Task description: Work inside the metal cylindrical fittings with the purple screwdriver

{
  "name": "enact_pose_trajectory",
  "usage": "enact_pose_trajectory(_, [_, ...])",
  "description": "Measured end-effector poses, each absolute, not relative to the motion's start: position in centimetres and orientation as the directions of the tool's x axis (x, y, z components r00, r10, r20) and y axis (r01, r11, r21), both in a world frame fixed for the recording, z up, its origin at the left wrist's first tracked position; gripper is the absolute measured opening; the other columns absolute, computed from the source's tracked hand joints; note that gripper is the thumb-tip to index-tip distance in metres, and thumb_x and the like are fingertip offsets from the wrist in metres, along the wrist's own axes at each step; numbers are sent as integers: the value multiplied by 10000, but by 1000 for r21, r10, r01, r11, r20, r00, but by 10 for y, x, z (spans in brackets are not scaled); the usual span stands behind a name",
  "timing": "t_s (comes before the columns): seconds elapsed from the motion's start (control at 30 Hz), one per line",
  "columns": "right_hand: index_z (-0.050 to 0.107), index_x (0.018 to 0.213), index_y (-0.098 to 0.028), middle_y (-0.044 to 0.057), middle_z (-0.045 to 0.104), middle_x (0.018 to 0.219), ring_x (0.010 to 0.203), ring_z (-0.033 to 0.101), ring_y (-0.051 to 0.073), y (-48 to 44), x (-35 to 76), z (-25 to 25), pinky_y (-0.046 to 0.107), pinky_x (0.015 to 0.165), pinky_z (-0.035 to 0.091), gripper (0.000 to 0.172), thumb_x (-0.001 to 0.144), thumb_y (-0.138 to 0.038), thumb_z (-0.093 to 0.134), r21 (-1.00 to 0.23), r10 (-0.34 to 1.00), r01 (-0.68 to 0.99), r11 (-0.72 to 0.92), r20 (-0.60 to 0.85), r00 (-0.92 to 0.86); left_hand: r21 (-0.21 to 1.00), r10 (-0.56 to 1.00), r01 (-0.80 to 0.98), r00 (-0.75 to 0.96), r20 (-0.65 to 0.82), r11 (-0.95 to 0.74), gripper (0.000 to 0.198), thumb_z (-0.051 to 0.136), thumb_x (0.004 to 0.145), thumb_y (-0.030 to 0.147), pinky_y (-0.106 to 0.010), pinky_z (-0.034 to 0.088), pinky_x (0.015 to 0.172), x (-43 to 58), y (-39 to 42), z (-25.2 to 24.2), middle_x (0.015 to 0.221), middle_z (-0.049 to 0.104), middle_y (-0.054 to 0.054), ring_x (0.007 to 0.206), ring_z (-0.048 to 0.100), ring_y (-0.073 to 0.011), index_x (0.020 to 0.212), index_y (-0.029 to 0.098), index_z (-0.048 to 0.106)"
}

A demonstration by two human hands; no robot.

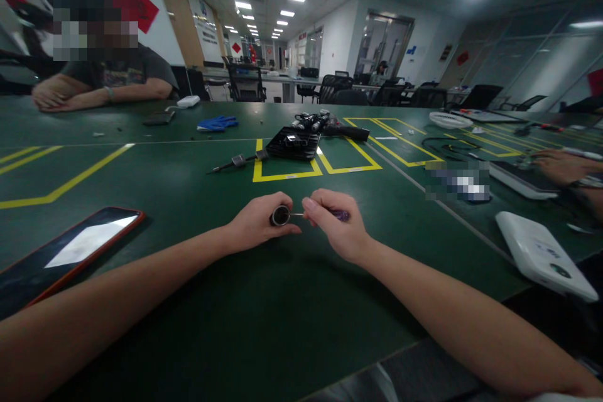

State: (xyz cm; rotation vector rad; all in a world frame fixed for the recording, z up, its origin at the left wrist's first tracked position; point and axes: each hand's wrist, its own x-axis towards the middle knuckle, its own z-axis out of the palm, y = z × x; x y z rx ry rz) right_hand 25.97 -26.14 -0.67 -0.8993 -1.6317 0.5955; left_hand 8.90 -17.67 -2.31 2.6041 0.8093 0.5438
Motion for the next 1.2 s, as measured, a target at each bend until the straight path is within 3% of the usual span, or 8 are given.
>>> enact_pose_trajectory(0.23, [517, 534, -171, -36, 479, 538, 527, 455, 91, -259, 260, -8, 250, 541, 357, 302, 828, -235, 526, -820, 847, 215, 530, 525, -83, 429, 578, 444, 773, 261, -787, 366, 640, 744, 477, -246, 403, 586, 88, -177, -24, 808, 570, 0, 694, 543, -150, 904, 172, 515])
enact_pose_trajectory(0.53, [550, 523, -169, -41, 492, 478, 468, 450, 80, -250, 263, -12, 228, 460, 321, 301, 799, -288, 558, -932, 931, 37, 361, 362, 43, 424, 601, 480, 769, 218, -768, 366, 654, 735, 459, -248, 413, 604, 89, -178, -21, 848, 573, -6, 730, 555, -156, 918, 180, 502])
enact_pose_trajectory(0.8, [559, 508, -162, -41, 485, 439, 423, 438, 71, -246, 261, -14, 208, 419, 286, 291, 760, -304, 586, -960, 965, -117, 254, 243, 95, 445, 603, 482, 777, 180, -754, 355, 643, 743, 454, -254, 423, 618, 88, -179, -18, 864, 560, -15, 746, 543, -159, 903, 176, 491])
enact_pose_trajectory(1.0, [556, 510, -164, -44, 479, 433, 403, 417, 69, -243, 261, -18, 206, 400, 264, 294, 754, -324, 589, -958, 967, -143, 248, 235, 100, 441, 603, 481, 775, 192, -758, 350, 647, 739, 443, -255, 418, 618, 87, -179, -18, 862, 563, -16, 750, 546, -161, 910, 179, 494])
enact_pose_trajectory(1.2, [579, 517, -169, -43, 494, 454, 447, 439, 75, -246, 264, -16, 221, 450, 309, 295, 773, -315, 594, -942, 943, -70, 329, 324, 72, 420, 594, 478, 777, 207, -771, 365, 639, 740, 472, -256, 410, 612, 88, -178, -19, 849, 568, -17, 736, 546, -163, 901, 176, 498])
